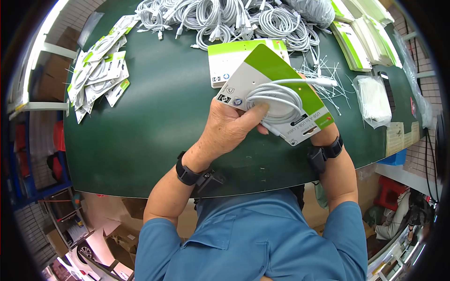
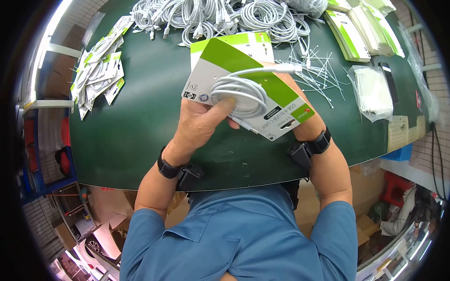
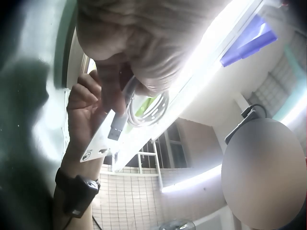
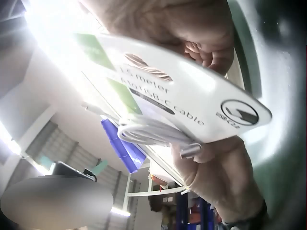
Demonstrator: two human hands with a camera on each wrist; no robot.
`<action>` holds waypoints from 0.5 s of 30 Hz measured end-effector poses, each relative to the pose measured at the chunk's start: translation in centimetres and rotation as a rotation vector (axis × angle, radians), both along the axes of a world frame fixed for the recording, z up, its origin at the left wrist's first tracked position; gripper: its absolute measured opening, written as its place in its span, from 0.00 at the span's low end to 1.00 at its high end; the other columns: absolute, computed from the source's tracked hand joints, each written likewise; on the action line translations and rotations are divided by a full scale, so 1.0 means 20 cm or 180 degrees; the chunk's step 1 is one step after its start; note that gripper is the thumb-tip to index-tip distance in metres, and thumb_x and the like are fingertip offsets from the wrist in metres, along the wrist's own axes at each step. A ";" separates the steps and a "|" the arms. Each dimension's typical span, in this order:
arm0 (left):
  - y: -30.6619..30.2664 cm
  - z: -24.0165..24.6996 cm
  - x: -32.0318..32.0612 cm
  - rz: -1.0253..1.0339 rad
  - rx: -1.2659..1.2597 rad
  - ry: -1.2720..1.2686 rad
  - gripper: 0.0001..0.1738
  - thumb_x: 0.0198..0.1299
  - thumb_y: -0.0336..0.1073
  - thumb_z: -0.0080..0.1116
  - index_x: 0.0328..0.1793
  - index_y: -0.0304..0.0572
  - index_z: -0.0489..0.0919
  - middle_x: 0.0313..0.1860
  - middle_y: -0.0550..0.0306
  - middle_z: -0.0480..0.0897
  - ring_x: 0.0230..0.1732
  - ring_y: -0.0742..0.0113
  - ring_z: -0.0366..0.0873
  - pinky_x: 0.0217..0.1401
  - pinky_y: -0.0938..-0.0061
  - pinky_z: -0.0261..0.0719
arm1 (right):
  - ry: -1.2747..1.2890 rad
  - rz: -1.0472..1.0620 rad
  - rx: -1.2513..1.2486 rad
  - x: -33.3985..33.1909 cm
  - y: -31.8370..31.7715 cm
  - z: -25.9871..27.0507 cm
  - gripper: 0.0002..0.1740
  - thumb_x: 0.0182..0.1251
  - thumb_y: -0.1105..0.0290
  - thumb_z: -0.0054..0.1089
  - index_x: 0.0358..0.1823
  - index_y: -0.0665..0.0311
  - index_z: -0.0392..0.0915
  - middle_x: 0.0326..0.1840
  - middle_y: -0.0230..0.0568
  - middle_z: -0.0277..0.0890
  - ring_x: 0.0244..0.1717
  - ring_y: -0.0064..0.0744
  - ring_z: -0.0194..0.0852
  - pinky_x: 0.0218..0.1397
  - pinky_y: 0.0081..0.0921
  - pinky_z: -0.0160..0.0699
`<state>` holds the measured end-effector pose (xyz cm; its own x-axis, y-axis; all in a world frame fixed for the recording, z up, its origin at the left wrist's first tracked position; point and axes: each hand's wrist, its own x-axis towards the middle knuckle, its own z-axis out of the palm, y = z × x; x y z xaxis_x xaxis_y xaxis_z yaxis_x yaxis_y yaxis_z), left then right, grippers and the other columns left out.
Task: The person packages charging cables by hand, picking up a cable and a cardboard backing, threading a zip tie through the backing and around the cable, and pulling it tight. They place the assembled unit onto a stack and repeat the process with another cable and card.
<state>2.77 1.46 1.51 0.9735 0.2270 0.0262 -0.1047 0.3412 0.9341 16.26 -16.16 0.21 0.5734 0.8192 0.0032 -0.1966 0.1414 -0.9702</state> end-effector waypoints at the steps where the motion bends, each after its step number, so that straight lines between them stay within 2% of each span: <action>1: -0.01 0.01 0.01 0.0072 -0.0068 -0.0018 0.17 0.72 0.24 0.64 0.65 0.27 0.82 0.53 0.50 0.90 0.42 0.69 0.90 0.35 0.75 0.93 | 0.0023 -0.0055 -0.0062 0.01 0.00 -0.03 0.24 0.69 0.68 0.76 0.64 0.67 0.82 0.61 0.40 0.86 0.58 0.29 0.86 0.62 0.28 0.84; 2: -0.02 0.01 0.01 0.0152 -0.0139 -0.0040 0.17 0.72 0.24 0.63 0.65 0.27 0.82 0.52 0.50 0.90 0.42 0.69 0.90 0.34 0.75 0.93 | 0.0048 -0.0110 -0.0124 0.03 -0.01 -0.06 0.22 0.71 0.68 0.75 0.63 0.67 0.82 0.60 0.39 0.87 0.56 0.28 0.86 0.60 0.26 0.85; 4: 0.00 0.02 0.02 0.0217 -0.0028 0.0148 0.17 0.73 0.25 0.62 0.65 0.27 0.82 0.51 0.50 0.90 0.41 0.69 0.90 0.34 0.76 0.93 | 0.0441 0.0540 0.0206 0.17 0.05 -0.08 0.19 0.74 0.69 0.72 0.61 0.67 0.83 0.56 0.38 0.88 0.51 0.27 0.88 0.56 0.23 0.86; 5: 0.01 0.02 0.03 0.0266 0.0025 0.0236 0.17 0.73 0.26 0.62 0.65 0.27 0.82 0.51 0.50 0.90 0.40 0.68 0.91 0.33 0.76 0.93 | 0.1141 0.0203 -0.0105 0.18 0.07 -0.05 0.15 0.77 0.71 0.69 0.59 0.68 0.83 0.48 0.35 0.89 0.45 0.24 0.88 0.51 0.21 0.87; 8: 0.06 0.00 0.04 0.0443 -0.0589 0.0121 0.16 0.74 0.27 0.60 0.64 0.26 0.82 0.50 0.49 0.91 0.39 0.66 0.92 0.33 0.76 0.93 | 0.0843 -0.0876 0.0062 0.23 0.05 -0.01 0.11 0.80 0.72 0.66 0.58 0.68 0.83 0.46 0.36 0.88 0.43 0.22 0.87 0.49 0.22 0.87; 9: 0.08 0.00 0.04 0.0513 -0.0575 0.0072 0.16 0.74 0.27 0.60 0.64 0.26 0.82 0.50 0.48 0.91 0.40 0.64 0.92 0.33 0.76 0.93 | 0.0568 -0.1092 0.0313 0.27 0.01 -0.01 0.10 0.80 0.72 0.66 0.56 0.68 0.83 0.46 0.36 0.88 0.43 0.22 0.86 0.48 0.22 0.86; 11: 0.10 -0.02 0.05 0.0575 -0.0533 0.0057 0.19 0.76 0.28 0.59 0.69 0.29 0.78 0.54 0.48 0.90 0.42 0.64 0.93 0.34 0.77 0.94 | 0.0013 -0.1489 0.0833 0.35 -0.07 0.00 0.08 0.80 0.72 0.66 0.53 0.67 0.85 0.46 0.35 0.88 0.42 0.21 0.85 0.46 0.23 0.85; 14: 0.10 -0.02 0.05 0.0735 -0.0557 -0.0065 0.20 0.77 0.28 0.59 0.72 0.31 0.76 0.56 0.48 0.89 0.44 0.65 0.92 0.35 0.77 0.94 | -0.2003 -0.1683 0.0049 0.19 -0.05 0.13 0.05 0.75 0.76 0.70 0.48 0.64 0.87 0.45 0.36 0.88 0.41 0.22 0.83 0.43 0.24 0.83; 15: 0.09 -0.01 0.06 0.0780 -0.0569 -0.0122 0.20 0.77 0.29 0.59 0.72 0.31 0.76 0.56 0.48 0.89 0.44 0.66 0.92 0.36 0.77 0.94 | -0.2731 -0.1531 -0.0003 0.10 0.00 0.19 0.06 0.70 0.78 0.73 0.46 0.63 0.88 0.44 0.37 0.88 0.40 0.25 0.83 0.42 0.26 0.82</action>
<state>3.92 3.28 1.22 0.8883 0.4593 0.0003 -0.2383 0.4601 0.8553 18.16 -16.20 3.93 0.6493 0.4992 0.5738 0.6530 0.0208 -0.7571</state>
